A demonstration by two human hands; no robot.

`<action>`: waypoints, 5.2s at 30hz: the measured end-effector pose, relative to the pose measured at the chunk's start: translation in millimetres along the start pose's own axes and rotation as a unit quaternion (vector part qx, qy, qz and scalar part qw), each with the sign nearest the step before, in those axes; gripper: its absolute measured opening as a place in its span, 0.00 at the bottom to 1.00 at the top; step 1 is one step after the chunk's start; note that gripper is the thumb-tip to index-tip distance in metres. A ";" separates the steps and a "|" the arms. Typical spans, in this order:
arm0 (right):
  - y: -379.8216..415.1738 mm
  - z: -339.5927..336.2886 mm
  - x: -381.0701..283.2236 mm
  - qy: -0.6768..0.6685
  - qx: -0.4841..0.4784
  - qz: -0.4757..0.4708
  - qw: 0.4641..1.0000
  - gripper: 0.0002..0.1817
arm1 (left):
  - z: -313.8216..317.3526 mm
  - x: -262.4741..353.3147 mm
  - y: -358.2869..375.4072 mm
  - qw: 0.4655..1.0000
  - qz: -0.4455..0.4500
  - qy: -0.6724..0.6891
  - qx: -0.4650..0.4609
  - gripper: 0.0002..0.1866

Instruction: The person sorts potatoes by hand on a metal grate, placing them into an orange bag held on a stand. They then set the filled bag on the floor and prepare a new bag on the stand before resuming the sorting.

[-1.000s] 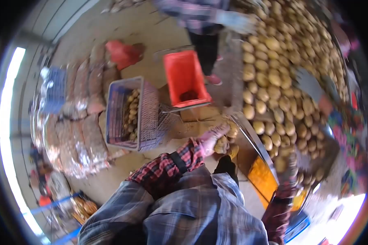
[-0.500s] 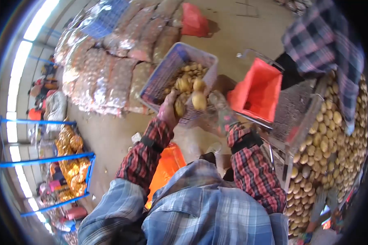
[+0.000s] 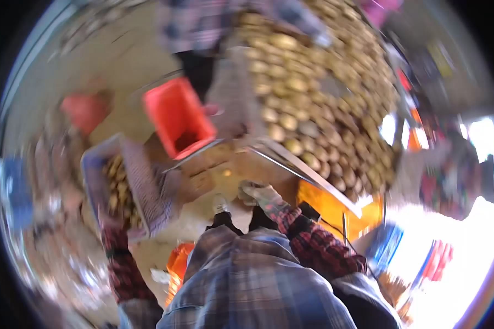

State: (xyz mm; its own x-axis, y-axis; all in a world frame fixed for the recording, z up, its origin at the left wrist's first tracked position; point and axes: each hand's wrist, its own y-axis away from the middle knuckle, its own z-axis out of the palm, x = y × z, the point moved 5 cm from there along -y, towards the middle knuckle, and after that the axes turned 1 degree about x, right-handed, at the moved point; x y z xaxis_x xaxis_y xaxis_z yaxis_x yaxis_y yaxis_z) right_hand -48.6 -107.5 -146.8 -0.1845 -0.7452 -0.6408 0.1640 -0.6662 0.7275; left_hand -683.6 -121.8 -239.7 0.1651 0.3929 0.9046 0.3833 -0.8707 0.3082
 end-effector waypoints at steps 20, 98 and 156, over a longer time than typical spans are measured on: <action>212.3 -287.1 -14.9 0.424 0.505 -0.359 0.660 0.25 | 655.8 340.2 218.5 0.711 0.437 -0.464 -0.296 0.26; 202.7 -301.9 8.9 0.424 0.522 -0.234 0.702 0.28 | 786.4 330.4 194.7 0.610 0.028 -0.514 -0.602 0.49; 176.5 -318.4 7.8 0.394 0.524 -0.141 0.741 0.26 | 817.0 253.1 223.8 0.741 0.199 -0.189 -0.613 0.23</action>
State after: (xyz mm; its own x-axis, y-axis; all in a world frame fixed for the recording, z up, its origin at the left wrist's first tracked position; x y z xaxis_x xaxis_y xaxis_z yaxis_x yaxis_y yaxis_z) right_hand 287.5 -240.3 -101.4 0.6238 -0.6409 -0.4473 -0.6930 -0.7182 0.0627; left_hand 186.5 24.5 -182.3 0.3739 -0.1142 0.9204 -0.8397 -0.4630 0.2837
